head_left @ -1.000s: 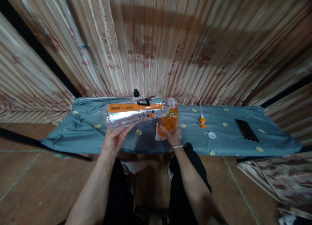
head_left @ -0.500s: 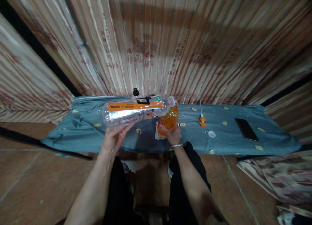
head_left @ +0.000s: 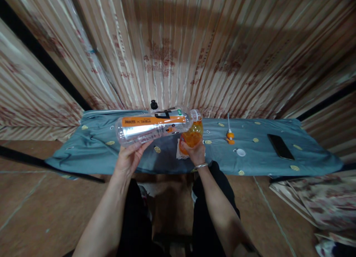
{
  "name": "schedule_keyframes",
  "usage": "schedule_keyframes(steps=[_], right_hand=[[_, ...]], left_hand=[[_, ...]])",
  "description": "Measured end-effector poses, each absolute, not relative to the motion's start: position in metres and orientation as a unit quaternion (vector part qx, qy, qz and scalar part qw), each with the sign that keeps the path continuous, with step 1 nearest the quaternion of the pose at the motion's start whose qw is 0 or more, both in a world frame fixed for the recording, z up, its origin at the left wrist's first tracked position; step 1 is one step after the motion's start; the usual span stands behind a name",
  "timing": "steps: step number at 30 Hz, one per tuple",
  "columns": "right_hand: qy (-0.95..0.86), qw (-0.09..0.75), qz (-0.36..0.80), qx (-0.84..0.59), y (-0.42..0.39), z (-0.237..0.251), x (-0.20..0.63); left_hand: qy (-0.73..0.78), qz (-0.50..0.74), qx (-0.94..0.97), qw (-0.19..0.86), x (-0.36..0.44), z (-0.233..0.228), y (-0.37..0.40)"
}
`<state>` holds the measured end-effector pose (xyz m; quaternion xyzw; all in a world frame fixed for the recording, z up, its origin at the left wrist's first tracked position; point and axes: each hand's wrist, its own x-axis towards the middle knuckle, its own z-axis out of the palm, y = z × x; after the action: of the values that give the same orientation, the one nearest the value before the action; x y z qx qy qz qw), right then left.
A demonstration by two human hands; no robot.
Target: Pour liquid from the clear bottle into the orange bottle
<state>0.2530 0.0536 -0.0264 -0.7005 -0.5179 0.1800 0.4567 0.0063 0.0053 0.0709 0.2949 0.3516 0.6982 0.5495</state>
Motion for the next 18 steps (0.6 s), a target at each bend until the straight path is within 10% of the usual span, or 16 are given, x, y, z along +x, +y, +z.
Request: schedule_keyframes(steps=[18], right_hand=[[-0.514,0.436,0.192,-0.713,0.051,-0.017,0.251]], left_hand=[[0.349,0.697,0.301,0.550,0.005,0.068,0.008]])
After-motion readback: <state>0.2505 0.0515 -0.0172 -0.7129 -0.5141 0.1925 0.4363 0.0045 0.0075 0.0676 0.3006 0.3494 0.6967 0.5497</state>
